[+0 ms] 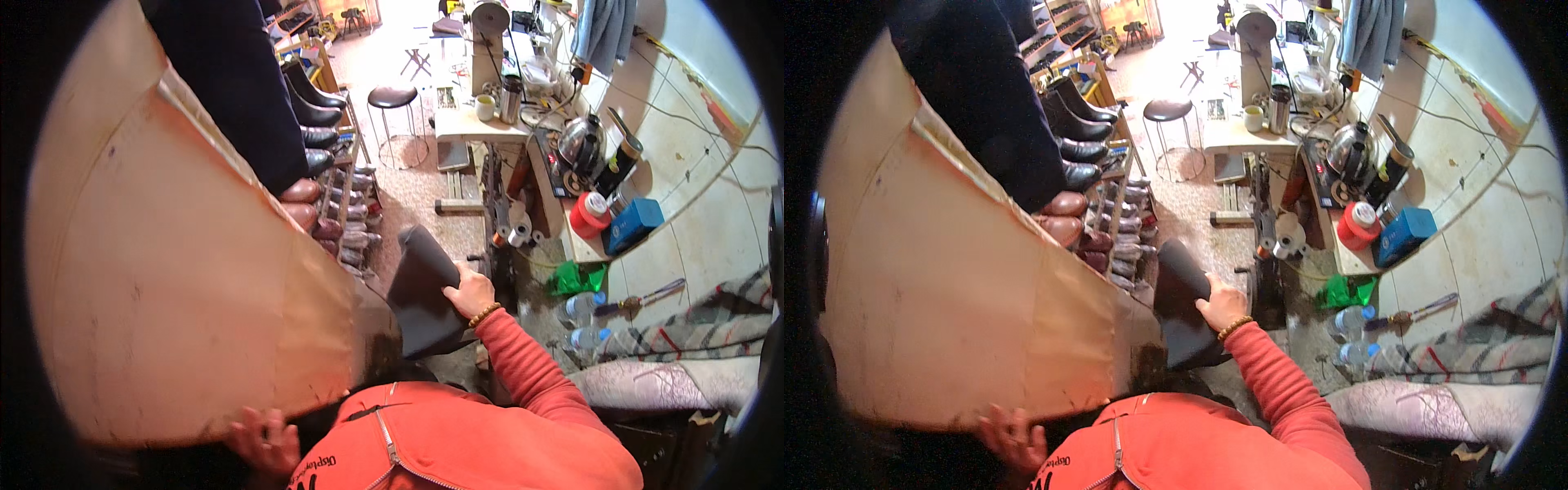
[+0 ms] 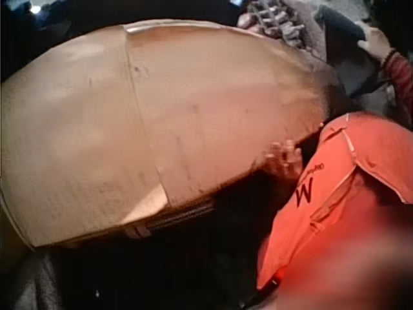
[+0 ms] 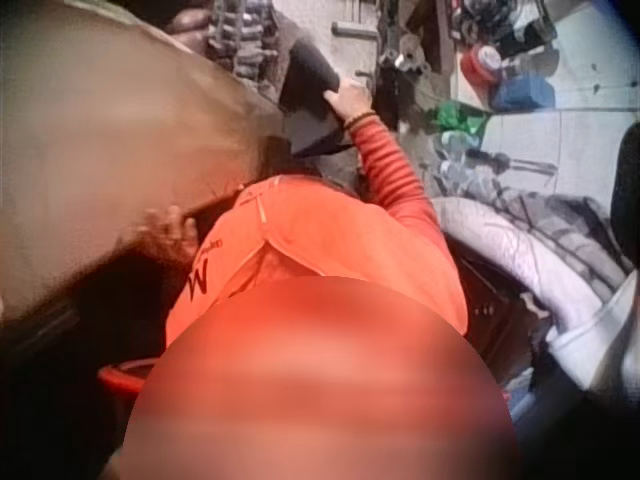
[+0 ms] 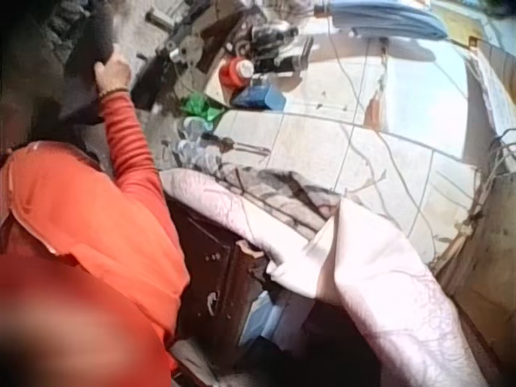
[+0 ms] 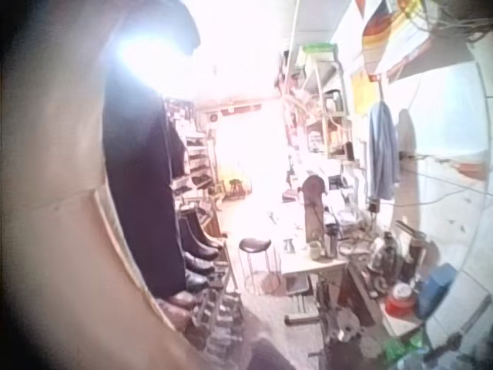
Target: The person places a black leather piece on a workbench, then aligns and attaches a brown leather strap to its edge using a white adhesive strip. They smooth the strap and press it into place, then use a stapler to secure the strap to the leather piece.
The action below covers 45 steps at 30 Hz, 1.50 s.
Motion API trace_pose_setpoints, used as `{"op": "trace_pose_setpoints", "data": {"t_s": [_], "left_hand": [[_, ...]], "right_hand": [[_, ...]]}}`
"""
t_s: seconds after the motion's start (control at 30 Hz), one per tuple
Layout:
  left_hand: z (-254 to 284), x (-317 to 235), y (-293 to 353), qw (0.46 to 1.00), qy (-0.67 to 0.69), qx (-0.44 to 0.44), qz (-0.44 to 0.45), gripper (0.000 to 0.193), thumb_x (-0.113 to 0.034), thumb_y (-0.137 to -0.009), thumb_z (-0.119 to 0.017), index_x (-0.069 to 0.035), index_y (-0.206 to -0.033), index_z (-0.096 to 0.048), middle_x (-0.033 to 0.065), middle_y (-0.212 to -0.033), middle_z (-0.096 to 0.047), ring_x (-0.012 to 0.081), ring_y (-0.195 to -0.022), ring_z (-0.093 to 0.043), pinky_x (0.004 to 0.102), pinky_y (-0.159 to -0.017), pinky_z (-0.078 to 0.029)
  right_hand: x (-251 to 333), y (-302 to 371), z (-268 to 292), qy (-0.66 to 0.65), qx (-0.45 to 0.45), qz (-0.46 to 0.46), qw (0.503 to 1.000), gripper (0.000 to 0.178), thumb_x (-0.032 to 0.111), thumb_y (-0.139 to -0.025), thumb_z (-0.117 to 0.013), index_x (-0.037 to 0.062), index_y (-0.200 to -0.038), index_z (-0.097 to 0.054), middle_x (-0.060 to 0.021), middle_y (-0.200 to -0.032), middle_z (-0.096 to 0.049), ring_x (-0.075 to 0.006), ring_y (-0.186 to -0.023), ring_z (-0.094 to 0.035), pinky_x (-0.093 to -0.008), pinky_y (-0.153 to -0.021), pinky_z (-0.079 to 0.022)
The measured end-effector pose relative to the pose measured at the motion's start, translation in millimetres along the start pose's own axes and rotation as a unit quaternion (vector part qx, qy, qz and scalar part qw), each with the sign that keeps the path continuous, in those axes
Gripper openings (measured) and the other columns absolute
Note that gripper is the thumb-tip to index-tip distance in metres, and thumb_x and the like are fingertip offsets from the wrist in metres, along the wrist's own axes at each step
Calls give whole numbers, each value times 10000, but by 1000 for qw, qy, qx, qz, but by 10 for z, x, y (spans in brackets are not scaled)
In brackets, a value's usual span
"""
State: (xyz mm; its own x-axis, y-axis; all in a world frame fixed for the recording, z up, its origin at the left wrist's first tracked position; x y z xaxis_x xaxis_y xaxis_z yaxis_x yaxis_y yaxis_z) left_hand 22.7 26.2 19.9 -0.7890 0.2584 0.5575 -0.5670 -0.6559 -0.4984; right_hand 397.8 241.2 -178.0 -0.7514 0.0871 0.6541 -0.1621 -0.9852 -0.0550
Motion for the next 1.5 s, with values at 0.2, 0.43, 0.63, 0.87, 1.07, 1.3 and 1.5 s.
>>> {"op": "trace_pose_setpoints", "data": {"t_s": [0.2,0.43,0.63,0.87,1.07,1.3,1.5], "left_hand": [[-423,-214,-106,995,39,-2,93,427,-359,-944,-629,-135,-1301,-567,162,-1463,-421,376,-1407,-335,603,-1135,-258],[-1064,-303,-700,971,123,65,196,422,-352,-940,-631,-130,-1295,-573,160,-1437,-440,369,-1387,-356,585,-1125,-275],[-1909,-266,-1660,938,177,145,260,418,-345,-937,-633,-127,-1289,-578,158,-1415,-456,363,-1370,-375,570,-1117,-290],[-2849,-144,-3290,900,209,234,302,413,-337,-934,-635,-122,-1283,-585,157,-1388,-475,357,-1350,-397,552,-1107,-307],[-3278,40,-4300,863,242,297,329,409,-330,-931,-637,-119,-1277,-590,155,-1366,-491,351,-1332,-415,537,-1098,-321],[-3673,112,-4857,834,263,343,344,404,-322,-927,-639,-114,-1270,-596,153,-1339,-510,344,-1312,-437,519,-1088,-338],[-3988,189,-5011,803,283,370,371,400,-316,-924,-641,-111,-1265,-602,152,-1317,-526,339,-1295,-456,503,-1080,-352]], "right_hand": [[90,-938,-179,-5,-4,-43,999,551,334,-776,-722,123,-1259,-562,-247,-994,-696,-415,-935,-677,-491,-830,-534],[-57,-2328,-702,17,53,-126,991,609,327,-779,-714,81,-1305,-529,-248,-1031,-695,-421,-981,-670,-492,-881,-526],[-361,-3589,-867,1,71,-118,990,562,310,-778,-693,112,-1282,-547,-237,-1121,-679,-407,-1056,-653,-486,-930,-513],[-570,-4982,-642,7,93,-100,991,565,306,-782,-725,102,-1275,-537,-252,-1035,-693,-414,-986,-672,-494,-881,-524],[-570,-5740,-537,-1,137,-106,985,564,317,-804,-719,91,-1276,-508,-222,-1081,-692,-409,-1002,-674,-494,-883,-524],[-597,-6313,-600,-63,147,-127,979,552,315,-798,-715,83,-1263,-529,-236,-1102,-683,-417,-1032,-659,-483,-909,-517],[-468,-6758,-679,-64,128,-129,981,568,285,-774,-726,55,-1260,-542,-255,-1062,-689,-423,-1008,-662,-482,-903,-518]]}}
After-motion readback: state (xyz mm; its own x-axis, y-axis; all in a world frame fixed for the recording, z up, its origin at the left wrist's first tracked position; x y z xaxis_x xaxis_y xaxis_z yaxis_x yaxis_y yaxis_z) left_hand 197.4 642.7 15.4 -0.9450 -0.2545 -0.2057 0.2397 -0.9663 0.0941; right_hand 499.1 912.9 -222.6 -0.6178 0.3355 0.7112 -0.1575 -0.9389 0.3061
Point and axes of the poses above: each hand's wrist, its own y-axis away from the middle knuckle, its own z-axis out of the back of the hand, x = y × z, the point moved 4 cm from there along -y, towards the middle knuckle
